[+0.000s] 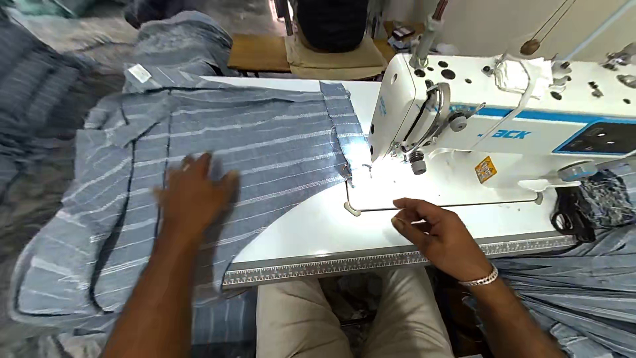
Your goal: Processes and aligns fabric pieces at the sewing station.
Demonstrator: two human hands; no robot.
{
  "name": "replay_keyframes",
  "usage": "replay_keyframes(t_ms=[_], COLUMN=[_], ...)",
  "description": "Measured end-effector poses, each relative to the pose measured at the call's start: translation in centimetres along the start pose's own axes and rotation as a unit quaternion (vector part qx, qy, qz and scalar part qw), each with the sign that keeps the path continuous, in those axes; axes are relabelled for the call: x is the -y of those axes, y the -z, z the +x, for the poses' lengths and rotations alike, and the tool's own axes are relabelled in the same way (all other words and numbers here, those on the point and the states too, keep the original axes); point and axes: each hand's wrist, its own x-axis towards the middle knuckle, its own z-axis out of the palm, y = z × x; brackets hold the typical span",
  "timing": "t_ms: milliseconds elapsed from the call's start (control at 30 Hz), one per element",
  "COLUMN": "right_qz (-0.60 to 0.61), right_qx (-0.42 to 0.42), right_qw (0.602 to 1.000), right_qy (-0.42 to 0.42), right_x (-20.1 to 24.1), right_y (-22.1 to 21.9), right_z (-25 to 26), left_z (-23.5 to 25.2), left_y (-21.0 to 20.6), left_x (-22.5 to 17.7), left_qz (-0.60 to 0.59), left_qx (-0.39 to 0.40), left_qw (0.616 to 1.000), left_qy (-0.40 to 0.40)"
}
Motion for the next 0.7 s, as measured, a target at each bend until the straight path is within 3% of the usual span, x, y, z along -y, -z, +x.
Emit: replay_keyframes(t_ms=[67,133,267,367,467,533,600,700], right_qz=[-0.028,-0.086,-0.223,-0.137,0.012,-0.024,-0.113,-0.203], right_qx=[-0.015,-0.013,0.014,-0.005,-0.068,-0.074,-0.023,0.073], right_qw=[0.998,0.993,0.974,0.990,0.993,0.989,0.985,0.965], right_qy=[0.062,0.076,-0.028,-0.042,-0.094,-0.123,-0.129,-0.151], right_x=[2.2,4.1,4.9,4.4,2.0,0.9,0.7,2.8], right_y=[-2.5,-6.3,-12.6,-12.0,-10.6,-9.6,-8.6,-6.0], right_z=[1.3,2.2,1.4,-0.2,-2.2,-3.7,-4.8,-3.7], left_z=[-4.1,-7.8,-11.4,-9.0,-3.4,0.3,2.9,4.0], left_y=[0.9,1.8,3.0,1.8,-2.2,-5.4,-8.3,-10.6], left_x=[6.9,10.8,12.7,7.8,-2.0,-8.3,-12.8,-15.5], left_qz=[0.087,0.110,0.086,0.063,0.074,0.086,0.080,0.081], left_qx=[-0.014,-0.022,-0.033,0.009,0.082,0.113,0.118,0.109], left_qw=[0.996,0.993,0.996,0.997,0.981,0.966,0.964,0.969], left_qy=[0.032,0.032,0.021,-0.051,-0.158,-0.214,-0.227,-0.204])
